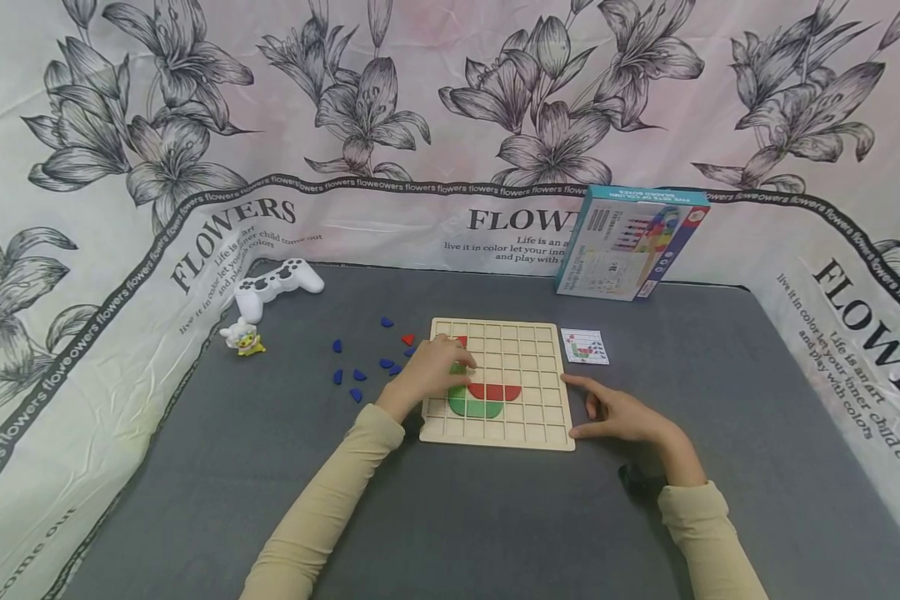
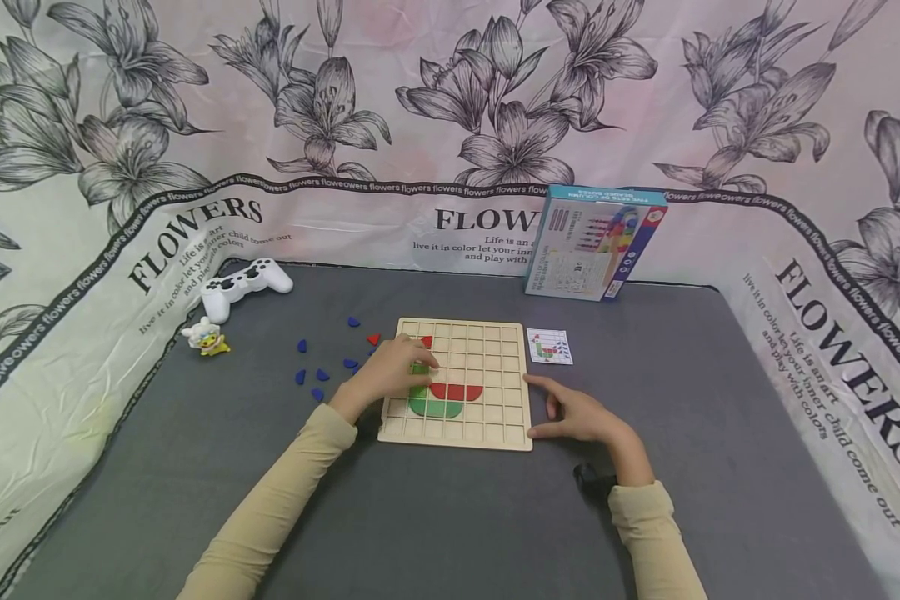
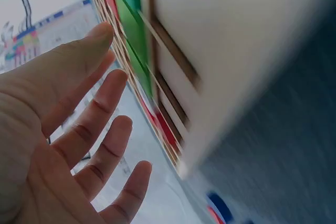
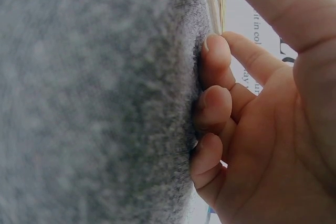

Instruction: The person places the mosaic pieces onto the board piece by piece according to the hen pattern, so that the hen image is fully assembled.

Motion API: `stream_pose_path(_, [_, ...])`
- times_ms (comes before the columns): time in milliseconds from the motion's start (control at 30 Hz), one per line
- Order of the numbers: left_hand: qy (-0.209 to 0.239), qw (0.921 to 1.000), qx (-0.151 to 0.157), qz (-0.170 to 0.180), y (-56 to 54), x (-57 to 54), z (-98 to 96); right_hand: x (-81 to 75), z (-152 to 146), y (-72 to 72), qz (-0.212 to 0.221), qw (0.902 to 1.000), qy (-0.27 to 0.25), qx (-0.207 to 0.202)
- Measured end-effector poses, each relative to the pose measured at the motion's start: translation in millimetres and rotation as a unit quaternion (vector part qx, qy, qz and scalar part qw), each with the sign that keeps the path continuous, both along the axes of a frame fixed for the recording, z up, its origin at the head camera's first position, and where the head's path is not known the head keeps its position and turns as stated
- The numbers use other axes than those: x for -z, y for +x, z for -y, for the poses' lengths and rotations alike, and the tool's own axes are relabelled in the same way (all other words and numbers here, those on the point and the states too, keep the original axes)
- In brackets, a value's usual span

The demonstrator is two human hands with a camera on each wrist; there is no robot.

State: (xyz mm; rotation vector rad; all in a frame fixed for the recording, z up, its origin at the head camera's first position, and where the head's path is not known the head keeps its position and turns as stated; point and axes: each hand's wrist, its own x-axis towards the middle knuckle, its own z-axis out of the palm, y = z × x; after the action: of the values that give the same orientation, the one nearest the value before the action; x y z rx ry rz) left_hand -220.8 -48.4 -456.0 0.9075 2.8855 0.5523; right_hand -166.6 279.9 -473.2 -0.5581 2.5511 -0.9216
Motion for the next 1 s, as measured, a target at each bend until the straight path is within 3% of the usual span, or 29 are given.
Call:
stream_pose_path(167, [0.01,0.9995,-0.03,-0.003,-5.9,-0.1,22.1,0.0,1,-0.5,0.005,1.0,0.006,0.003])
stream_pose_path(500, [0.005,0.9976,-0.062,-0.03,-25.6,-1.0,60.0,0.0,1,0.2,0.006,1.0,0.004,0.0])
stream_pose_path(833, [-0.014,0.9976,-0.068,-0.002,-45.1,-5.2,82.1,0.8,1,0.4,0.004,1.0,0.005,-0.001])
stream_pose_path(1000, [-0.039,0.997,-0.066,0.009,-53.5,-1.1,87.7,0.6,0,0.1,0.005,1.0,0.004,-0.001])
